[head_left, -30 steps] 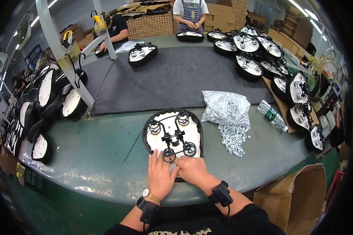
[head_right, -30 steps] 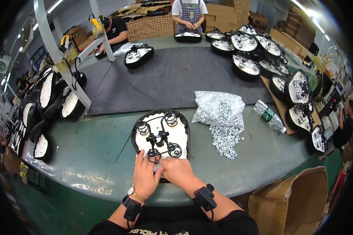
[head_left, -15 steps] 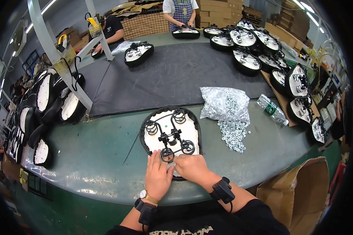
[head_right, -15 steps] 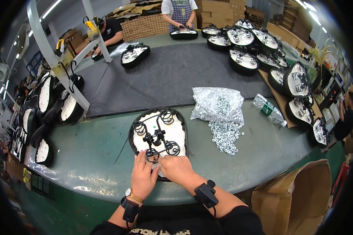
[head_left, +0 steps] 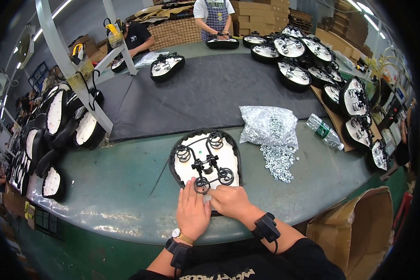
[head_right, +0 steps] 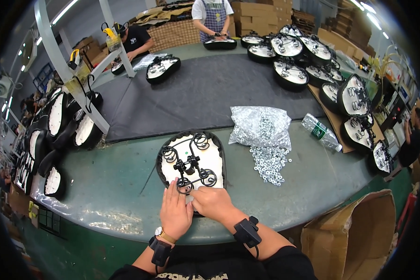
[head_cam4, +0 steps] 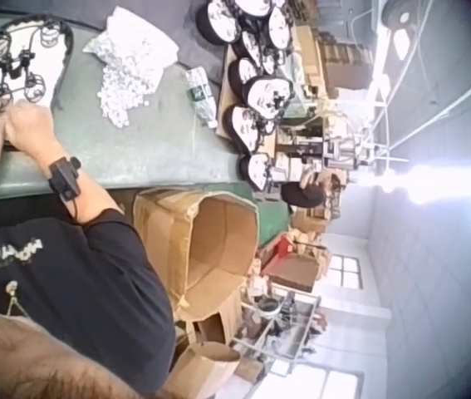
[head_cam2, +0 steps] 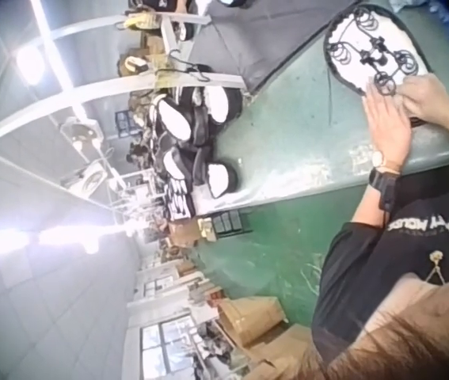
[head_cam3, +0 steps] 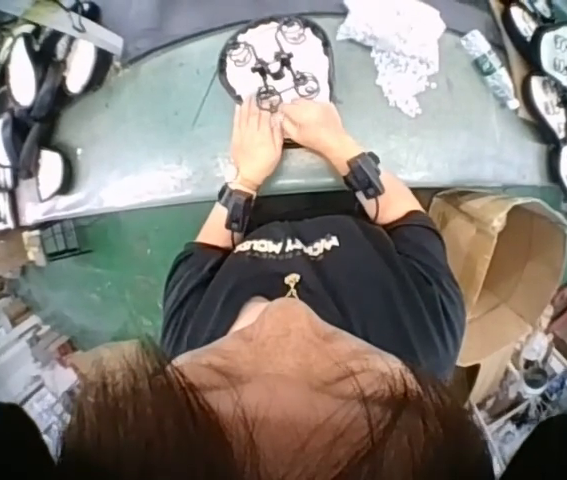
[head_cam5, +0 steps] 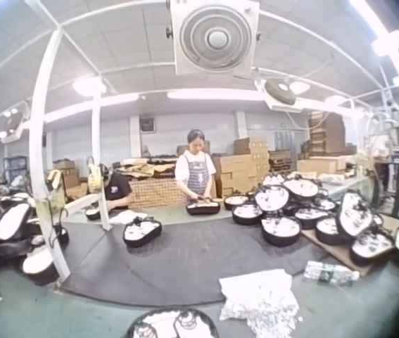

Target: The person picks up washers from a pile and places them onto the metal frame of a bicycle seat. They press the washers into position by hand before sliding the seat across the table to repeat the process.

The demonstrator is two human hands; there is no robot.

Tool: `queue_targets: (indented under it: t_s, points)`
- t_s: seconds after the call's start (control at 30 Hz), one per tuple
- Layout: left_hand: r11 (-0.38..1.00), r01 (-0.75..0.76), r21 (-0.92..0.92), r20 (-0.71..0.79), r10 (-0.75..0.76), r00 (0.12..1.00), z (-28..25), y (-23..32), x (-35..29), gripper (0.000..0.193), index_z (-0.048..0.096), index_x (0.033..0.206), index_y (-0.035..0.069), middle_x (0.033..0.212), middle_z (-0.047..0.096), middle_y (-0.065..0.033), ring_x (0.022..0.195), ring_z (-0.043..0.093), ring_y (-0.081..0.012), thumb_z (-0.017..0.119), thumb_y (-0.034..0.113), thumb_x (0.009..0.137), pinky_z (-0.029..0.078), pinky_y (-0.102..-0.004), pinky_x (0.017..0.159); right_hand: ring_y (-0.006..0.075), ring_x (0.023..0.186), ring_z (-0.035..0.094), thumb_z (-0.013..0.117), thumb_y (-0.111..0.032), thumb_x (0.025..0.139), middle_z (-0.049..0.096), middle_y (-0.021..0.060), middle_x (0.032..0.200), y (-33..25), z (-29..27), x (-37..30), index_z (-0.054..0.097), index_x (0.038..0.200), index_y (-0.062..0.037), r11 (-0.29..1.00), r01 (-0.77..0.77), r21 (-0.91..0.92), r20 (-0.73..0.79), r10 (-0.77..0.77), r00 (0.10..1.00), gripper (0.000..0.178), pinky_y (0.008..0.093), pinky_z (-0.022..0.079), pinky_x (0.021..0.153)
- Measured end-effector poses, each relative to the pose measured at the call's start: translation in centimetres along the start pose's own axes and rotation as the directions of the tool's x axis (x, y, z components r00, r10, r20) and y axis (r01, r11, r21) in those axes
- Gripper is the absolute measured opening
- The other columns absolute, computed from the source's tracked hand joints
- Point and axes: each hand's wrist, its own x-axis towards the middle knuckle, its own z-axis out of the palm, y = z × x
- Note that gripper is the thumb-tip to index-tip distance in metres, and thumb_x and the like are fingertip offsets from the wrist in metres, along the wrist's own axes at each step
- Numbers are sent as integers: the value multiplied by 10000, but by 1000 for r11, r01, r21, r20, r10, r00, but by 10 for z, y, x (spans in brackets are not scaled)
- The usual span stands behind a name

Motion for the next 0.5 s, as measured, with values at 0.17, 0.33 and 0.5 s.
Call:
queue_targets:
  t_s: [0.17,0.33,0.5]
  points:
    - [999,-5,-37,26,5,1000,0,-2,-2,596,480,1470,-32,1630,340,-225,1519,311,-394,604,208,940,277,-554,1227,233,589,645,677,-156,812,622,16,689,3,6,-3,765,1101,-157,998,-9,-64,4,9,1000,301,370,524,513]
    - [997,10,-79,32,-7,999,4,-4,-5,553,466,1454,-43,1605,347,-265,1514,294,-435,542,169,949,253,-554,1236,236,600,654,669,-151,818,632,15,693,-7,-4,-3,776,1003,-155,1000,-4,-3,-63,3,998,213,370,527,517]
    - [992,-24,-127,-3,24,1000,12,-7,-2,571,470,1430,-46,1620,297,-277,1497,294,-472,598,124,901,253,-554,1236,226,609,661,687,-132,809,642,8,689,-3,-4,-3,782,969,-154,996,-56,-65,23,58,998,187,363,528,528]
